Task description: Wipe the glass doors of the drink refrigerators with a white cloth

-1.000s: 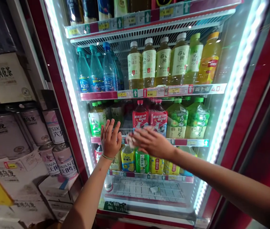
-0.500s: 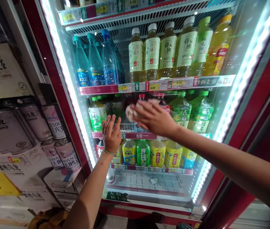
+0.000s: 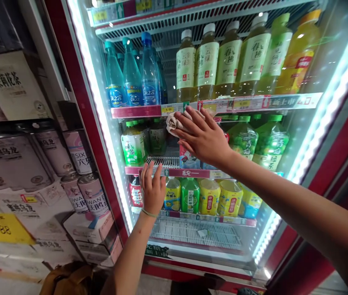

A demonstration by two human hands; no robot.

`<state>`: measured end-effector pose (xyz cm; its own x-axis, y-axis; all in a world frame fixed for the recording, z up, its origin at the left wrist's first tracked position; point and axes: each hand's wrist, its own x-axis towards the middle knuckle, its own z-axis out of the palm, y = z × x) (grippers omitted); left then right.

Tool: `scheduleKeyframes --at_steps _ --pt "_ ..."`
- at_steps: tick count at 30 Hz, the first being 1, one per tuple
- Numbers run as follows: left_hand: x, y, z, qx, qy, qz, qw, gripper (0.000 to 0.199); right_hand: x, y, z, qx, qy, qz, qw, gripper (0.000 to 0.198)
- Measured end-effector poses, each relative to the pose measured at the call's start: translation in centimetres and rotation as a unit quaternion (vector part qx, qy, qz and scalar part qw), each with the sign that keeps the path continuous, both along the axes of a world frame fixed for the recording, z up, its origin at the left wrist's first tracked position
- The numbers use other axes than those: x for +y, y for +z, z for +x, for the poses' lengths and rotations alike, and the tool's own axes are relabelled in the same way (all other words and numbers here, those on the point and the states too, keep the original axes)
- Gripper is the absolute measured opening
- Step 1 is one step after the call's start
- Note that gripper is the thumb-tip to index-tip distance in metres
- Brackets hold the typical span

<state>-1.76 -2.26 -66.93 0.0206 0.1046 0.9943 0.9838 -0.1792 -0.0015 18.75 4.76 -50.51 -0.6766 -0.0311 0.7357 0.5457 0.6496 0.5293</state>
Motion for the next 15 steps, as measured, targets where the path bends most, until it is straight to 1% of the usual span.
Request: scheduleKeyframes --at_steps 1,2,4,5,6,7,8,10,11,12,13,15 --pt "-0.4 -0.8 0.4 -0.007 0.007 -0.014 1.0 0.052 -0.1 -0.4 -0.4 -0.001 0.006 0.003 1.0 0.058" --pt "-0.7 -1.6 0.7 -0.014 0.015 -0.025 0.999 0.053 -0.2 -1.3 -0.6 -0.022 0.015 0.007 1.0 0.058" --pt "-1.2 -3.1 1.1 -0.024 0.03 -0.043 0.998 0.055 -0.3 -3.1 -0.6 -0.11 0.042 0.017 0.993 0.056" --pt "-1.3 -3.7 1.2 -0.025 0.036 -0.054 0.998 0.057 -0.3 -3.5 -0.5 -0.154 0.05 0.019 0.987 0.055" --pt "-1.4 -4.2 1.2 -0.023 0.041 -0.064 0.997 0.059 -0.2 -3.4 -0.4 -0.178 0.052 0.018 0.982 0.054" --pt "-1.4 -4.6 1.1 -0.019 0.044 -0.076 0.996 0.062 -0.1 -2.8 -0.3 -0.177 0.048 0.015 0.983 0.055" --pt "-1.4 -4.9 0.9 -0.014 0.045 -0.089 0.995 0.065 0.0 -2.0 -0.3 -0.151 0.041 0.01 0.988 0.055" --pt "-1.4 -5.2 0.6 -0.003 0.047 -0.114 0.992 0.073 0.0 -0.2 -0.9 -0.06 0.029 -0.008 0.998 0.057" --pt "-1.4 -5.2 0.5 0.002 0.046 -0.123 0.991 0.076 0.0 0.2 -1.4 -0.021 0.029 -0.016 0.999 0.058" --pt "-1.5 -5.2 0.4 0.005 0.046 -0.134 0.99 0.078 -0.1 0.1 -1.9 -0.002 0.034 -0.021 0.999 0.058" --pt "-1.7 -5.2 0.3 0.008 0.044 -0.142 0.989 0.08 -0.2 -0.5 -2.4 -0.006 0.041 -0.024 0.999 0.058" --pt "-2.3 -5.3 0.1 0.007 0.036 -0.155 0.987 0.08 -0.4 -2.0 -2.9 -0.072 0.058 -0.021 0.996 0.057"
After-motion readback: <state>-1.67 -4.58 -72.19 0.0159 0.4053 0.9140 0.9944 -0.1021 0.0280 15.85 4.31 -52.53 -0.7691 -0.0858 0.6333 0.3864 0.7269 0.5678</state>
